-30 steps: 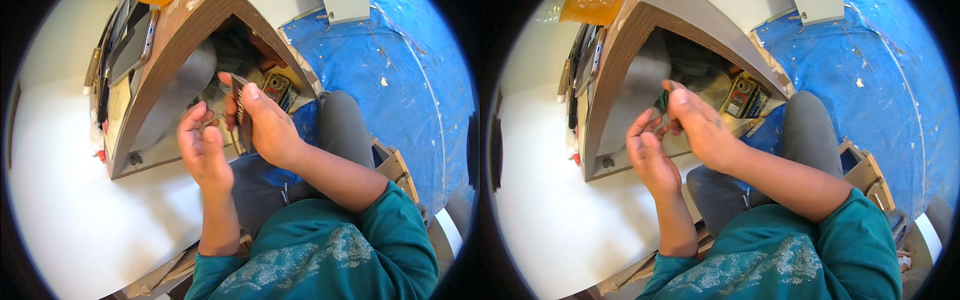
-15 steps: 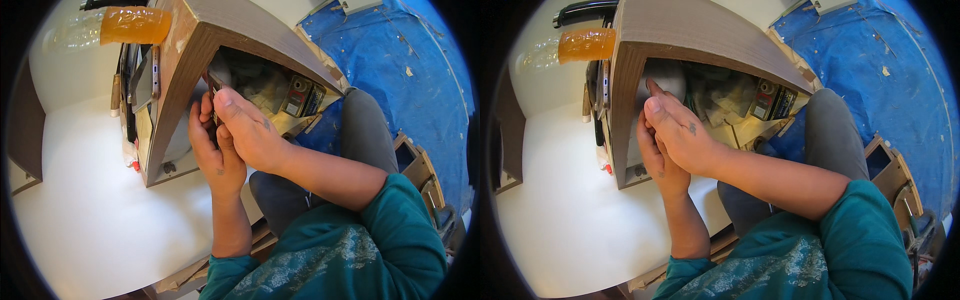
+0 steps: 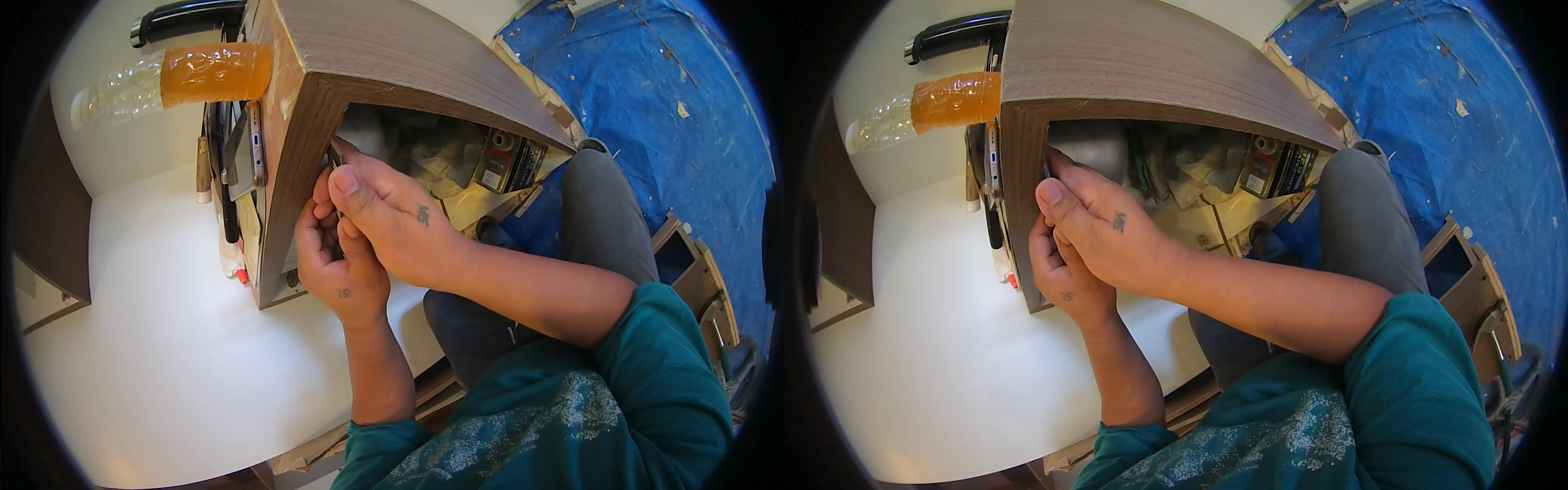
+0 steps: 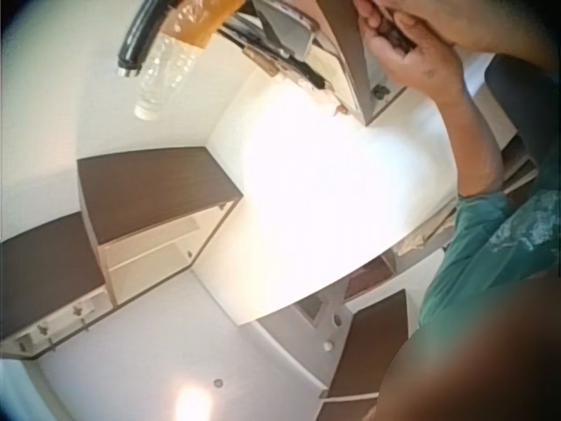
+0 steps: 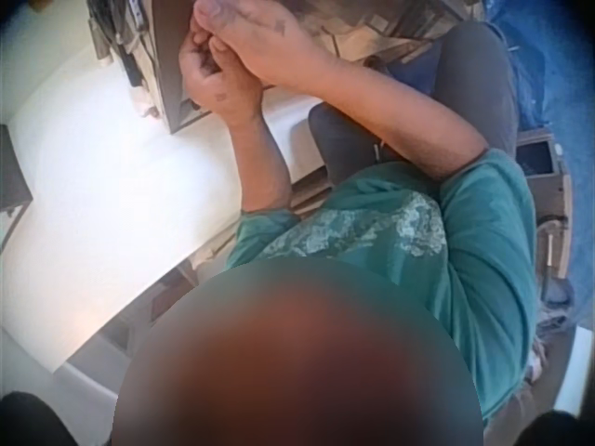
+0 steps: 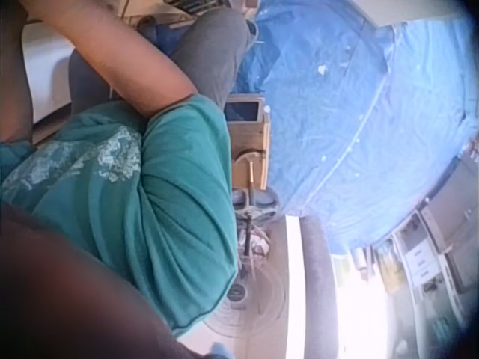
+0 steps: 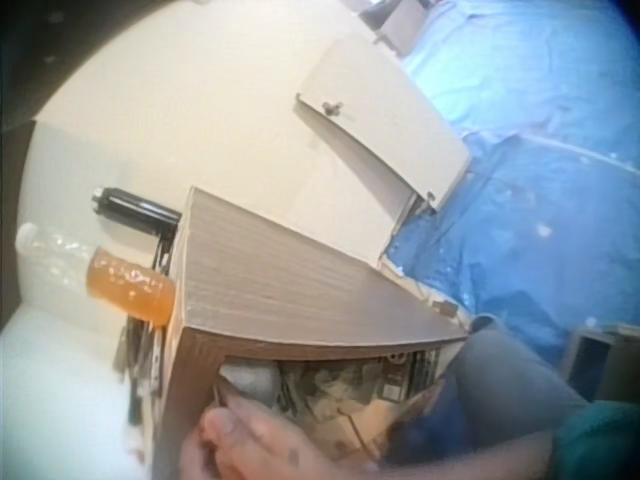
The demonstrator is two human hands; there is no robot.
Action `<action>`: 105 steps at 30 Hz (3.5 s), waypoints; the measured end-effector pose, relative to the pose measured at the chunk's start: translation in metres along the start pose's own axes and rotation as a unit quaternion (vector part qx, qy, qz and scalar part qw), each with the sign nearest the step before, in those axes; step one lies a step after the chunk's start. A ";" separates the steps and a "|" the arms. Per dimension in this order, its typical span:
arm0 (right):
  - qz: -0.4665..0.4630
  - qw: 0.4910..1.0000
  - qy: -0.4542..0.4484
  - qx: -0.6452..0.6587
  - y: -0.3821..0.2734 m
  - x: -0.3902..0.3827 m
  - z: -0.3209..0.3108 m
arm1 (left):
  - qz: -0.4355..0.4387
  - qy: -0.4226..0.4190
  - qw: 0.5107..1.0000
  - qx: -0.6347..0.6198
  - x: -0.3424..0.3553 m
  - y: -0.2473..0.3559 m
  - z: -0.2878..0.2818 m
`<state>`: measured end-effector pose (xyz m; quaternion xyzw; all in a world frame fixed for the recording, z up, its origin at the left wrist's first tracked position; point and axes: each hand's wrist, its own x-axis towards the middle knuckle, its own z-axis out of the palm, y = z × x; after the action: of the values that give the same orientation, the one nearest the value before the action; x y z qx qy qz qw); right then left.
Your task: The person is repairing a wooden cabinet. They use a chisel to scrape the edge of the cabinet and then use a sanding block to smooth the surface.
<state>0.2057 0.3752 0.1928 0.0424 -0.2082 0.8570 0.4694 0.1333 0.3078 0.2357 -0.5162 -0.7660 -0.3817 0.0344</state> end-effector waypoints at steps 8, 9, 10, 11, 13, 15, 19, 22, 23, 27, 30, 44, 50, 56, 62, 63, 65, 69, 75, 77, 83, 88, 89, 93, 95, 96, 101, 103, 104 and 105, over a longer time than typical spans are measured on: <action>-0.028 0.999 0.015 -0.010 -0.001 0.004 -0.003 | -0.011 0.002 0.998 -0.056 -0.002 0.003 0.001; -0.024 1.000 0.013 -0.010 -0.003 0.002 -0.002 | -0.029 -0.005 0.997 -0.072 -0.003 0.005 -0.001; -0.018 1.000 0.010 -0.009 -0.004 0.001 -0.002 | -0.047 -0.013 0.995 -0.089 -0.003 0.006 -0.002; -0.010 1.000 0.006 -0.008 -0.005 0.001 -0.001 | -0.040 -0.004 0.995 -0.086 -0.004 0.005 -0.002; -0.007 1.000 0.006 -0.008 -0.005 0.001 -0.001 | -0.026 0.013 0.996 -0.081 -0.005 0.003 0.000; -0.030 0.999 0.023 -0.019 -0.004 0.005 -0.003 | -0.020 0.005 0.998 -0.056 -0.002 0.008 0.004; 0.000 0.995 0.101 -0.002 -0.005 0.002 -0.002 | -0.009 -0.016 1.000 -0.013 0.001 0.008 0.003; 0.088 0.984 0.137 -0.076 -0.001 -0.005 -0.008 | -0.114 -0.029 0.992 -0.042 0.000 0.005 -0.009; 0.061 0.986 0.135 -0.071 0.004 -0.006 -0.008 | -0.148 -0.044 0.983 -0.097 0.003 -0.001 -0.013; 0.029 0.994 0.104 0.008 0.009 -0.017 0.000 | -0.243 -0.102 0.929 -0.261 0.015 -0.017 -0.026; -0.013 0.997 0.073 0.014 0.018 -0.017 0.000 | -0.269 -0.110 0.908 -0.301 0.021 -0.016 -0.022; -0.046 0.998 0.005 -0.051 0.009 0.003 -0.007 | -0.054 -0.001 0.998 0.030 -0.001 -0.018 -0.047; -0.021 0.999 0.001 -0.044 0.006 -0.001 -0.004 | 0.316 0.011 0.926 0.208 0.003 -0.016 -0.043; -0.149 0.977 0.029 -0.152 0.027 0.005 -0.003 | 0.387 -0.030 0.877 0.284 0.018 -0.034 -0.031; -0.158 0.949 0.039 -0.271 0.012 0.001 -0.003 | 0.380 -0.039 0.888 0.257 0.020 -0.039 -0.030; -0.164 0.949 0.041 -0.266 0.012 0.001 -0.003 | 0.378 -0.040 0.890 0.253 0.020 -0.038 -0.029; -0.180 0.950 0.050 -0.252 0.012 0.001 -0.001 | 0.373 -0.039 0.892 0.251 0.019 -0.036 -0.029; -0.190 0.946 0.058 -0.256 0.013 0.000 0.004 | 0.366 -0.032 0.898 0.243 0.017 -0.039 -0.031; -0.165 0.954 0.046 -0.244 0.019 0.001 0.007 | 0.364 -0.032 0.899 0.243 0.017 -0.047 -0.040; -0.167 0.953 0.045 -0.248 0.019 0.001 0.007 | 0.365 -0.033 0.899 0.241 0.017 -0.047 -0.041; -0.184 0.942 0.059 -0.276 0.018 0.003 0.006 | 0.356 -0.030 0.899 0.254 0.017 -0.044 -0.038; -0.148 0.948 0.062 -0.274 0.018 0.006 -0.001 | 0.357 -0.019 0.897 0.259 0.020 -0.042 -0.030; -0.127 0.964 0.050 -0.230 0.016 0.005 -0.001 | 0.360 -0.018 0.894 0.264 0.020 -0.041 -0.030; -0.108 0.990 0.024 -0.089 0.015 0.004 0.002 | 0.371 -0.017 0.894 0.251 0.021 -0.039 -0.032; -0.135 0.987 0.026 -0.083 0.021 0.007 0.001 | 0.376 -0.017 0.895 0.238 0.022 -0.040 -0.032; -0.151 0.983 0.028 -0.102 0.025 0.008 0.000 | 0.378 -0.016 0.895 0.237 0.023 -0.041 -0.032; -0.122 0.983 0.021 -0.132 0.021 0.008 0.000 | 0.378 -0.015 0.892 0.247 0.020 -0.045 -0.035; -0.114 0.982 0.025 -0.148 0.025 0.007 -0.001 | 0.381 -0.015 0.891 0.248 0.018 -0.047 -0.036; -0.117 0.982 0.025 -0.144 0.024 0.007 0.001 | 0.383 -0.014 0.890 0.248 0.018 -0.047 -0.037; -0.120 0.982 0.025 -0.141 0.021 0.007 0.002 | 0.385 -0.014 0.889 0.249 0.017 -0.047 -0.037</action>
<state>0.1840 0.3696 0.1898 -0.0210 -0.3085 0.7573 0.5752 0.0742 0.2898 0.2439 -0.7501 -0.5774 -0.1280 0.2958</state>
